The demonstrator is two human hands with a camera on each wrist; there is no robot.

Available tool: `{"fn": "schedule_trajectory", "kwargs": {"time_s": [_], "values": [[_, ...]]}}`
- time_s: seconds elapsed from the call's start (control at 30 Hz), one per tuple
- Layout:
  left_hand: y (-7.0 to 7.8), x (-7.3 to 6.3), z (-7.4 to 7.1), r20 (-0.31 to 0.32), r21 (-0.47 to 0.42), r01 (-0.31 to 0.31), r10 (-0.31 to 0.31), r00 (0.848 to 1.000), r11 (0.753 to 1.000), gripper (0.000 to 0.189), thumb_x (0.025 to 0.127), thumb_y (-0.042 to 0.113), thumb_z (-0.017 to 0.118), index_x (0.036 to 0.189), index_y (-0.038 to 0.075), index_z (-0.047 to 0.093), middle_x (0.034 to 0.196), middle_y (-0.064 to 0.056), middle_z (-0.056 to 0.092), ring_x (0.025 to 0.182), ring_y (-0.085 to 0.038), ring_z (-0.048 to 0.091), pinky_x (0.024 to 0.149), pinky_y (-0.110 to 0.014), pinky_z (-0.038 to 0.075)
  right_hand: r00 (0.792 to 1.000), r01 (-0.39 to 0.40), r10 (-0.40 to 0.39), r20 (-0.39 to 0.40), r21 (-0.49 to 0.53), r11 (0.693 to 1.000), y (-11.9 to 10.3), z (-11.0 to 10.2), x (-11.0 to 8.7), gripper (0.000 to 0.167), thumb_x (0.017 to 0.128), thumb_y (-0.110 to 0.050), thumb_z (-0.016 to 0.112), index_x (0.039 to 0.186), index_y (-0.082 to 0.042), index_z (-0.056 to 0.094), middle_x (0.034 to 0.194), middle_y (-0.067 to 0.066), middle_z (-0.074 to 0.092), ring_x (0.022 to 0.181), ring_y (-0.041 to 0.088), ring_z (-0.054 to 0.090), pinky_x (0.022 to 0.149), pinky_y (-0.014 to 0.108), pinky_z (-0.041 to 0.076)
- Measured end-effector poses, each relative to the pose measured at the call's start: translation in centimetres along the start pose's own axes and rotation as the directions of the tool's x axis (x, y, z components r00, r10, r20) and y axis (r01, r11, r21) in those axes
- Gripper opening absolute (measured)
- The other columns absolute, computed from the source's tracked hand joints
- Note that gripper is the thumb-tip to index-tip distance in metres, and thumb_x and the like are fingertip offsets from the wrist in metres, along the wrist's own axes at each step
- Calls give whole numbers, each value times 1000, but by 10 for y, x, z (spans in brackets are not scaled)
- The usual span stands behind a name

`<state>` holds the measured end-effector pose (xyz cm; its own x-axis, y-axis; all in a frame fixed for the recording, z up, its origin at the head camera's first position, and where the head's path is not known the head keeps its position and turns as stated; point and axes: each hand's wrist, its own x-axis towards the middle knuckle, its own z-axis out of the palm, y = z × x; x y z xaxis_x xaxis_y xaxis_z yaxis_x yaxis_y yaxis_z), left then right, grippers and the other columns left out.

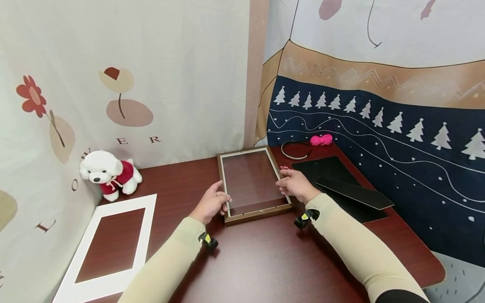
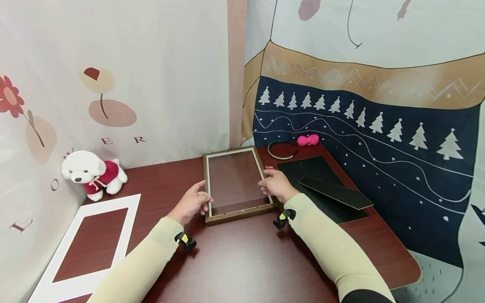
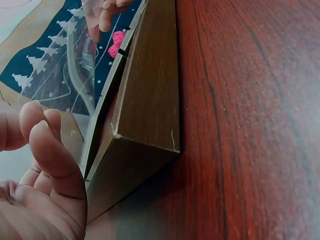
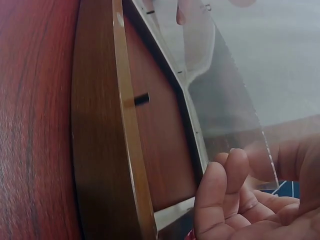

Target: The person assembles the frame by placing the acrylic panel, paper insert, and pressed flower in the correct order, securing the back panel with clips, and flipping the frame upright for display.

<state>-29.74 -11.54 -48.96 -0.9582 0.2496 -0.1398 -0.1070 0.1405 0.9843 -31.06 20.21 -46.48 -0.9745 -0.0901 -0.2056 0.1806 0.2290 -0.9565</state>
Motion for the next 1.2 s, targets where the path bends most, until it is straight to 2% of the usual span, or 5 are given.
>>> {"fn": "schedule_trajectory", "kwargs": {"time_s": [0.2, 0.4, 0.73, 1.0, 1.2], "values": [[-3, 3, 2, 0, 35, 14, -14, 1000, 999, 78, 100, -3, 57, 166, -2, 17, 86, -9, 70, 53, -11, 53, 47, -23, 46, 1000, -19, 20, 1, -45, 999, 1, -2, 4, 59, 104, -7, 59, 160, 1, 41, 127, 26, 69, 81, 16, 61, 74, 25, 59], [-3, 3, -2, 11, 121, 21, -23, 1000, 992, 74, 101, 1, 57, 165, -5, 21, 85, -9, 70, 53, -12, 54, 45, -24, 41, 999, -27, 28, 16, -73, 997, 1, -3, 8, 61, 102, -4, 60, 159, 3, 41, 87, 7, 61, 70, 14, 53, 65, 25, 50], [-5, -6, -15, -24, 347, -2, 11, 1000, 938, 66, 101, 9, 60, 161, 0, 36, 84, -8, 66, 54, -18, 59, 48, -29, 44, 999, -13, 17, 33, -114, 993, -1, -1, 8, 61, 99, 2, 58, 158, 5, 40, 63, -3, 42, 54, 10, 39, 50, 23, 36], [-6, -18, -16, 23, 649, -78, 83, 996, 757, 78, 98, 27, 72, 162, 1, 37, 128, -19, 63, 118, -31, 64, 104, -49, 50, 998, 50, -61, -23, -339, 939, -1, 1, 8, 57, 97, -6, 67, 150, 9, 50, 103, 15, 68, 78, 15, 60, 71, 29, 53], [-7, -24, -13, 78, 699, -86, 43, 996, 710, 93, 94, 37, 80, 165, 2, 31, 151, -24, 48, 139, -37, 53, 115, -53, 43, 991, 117, -134, 6, -536, 836, -2, 2, 0, 56, 97, -13, 72, 146, 8, 55, 128, 27, 66, 112, 34, 64, 97, 49, 55]]}}
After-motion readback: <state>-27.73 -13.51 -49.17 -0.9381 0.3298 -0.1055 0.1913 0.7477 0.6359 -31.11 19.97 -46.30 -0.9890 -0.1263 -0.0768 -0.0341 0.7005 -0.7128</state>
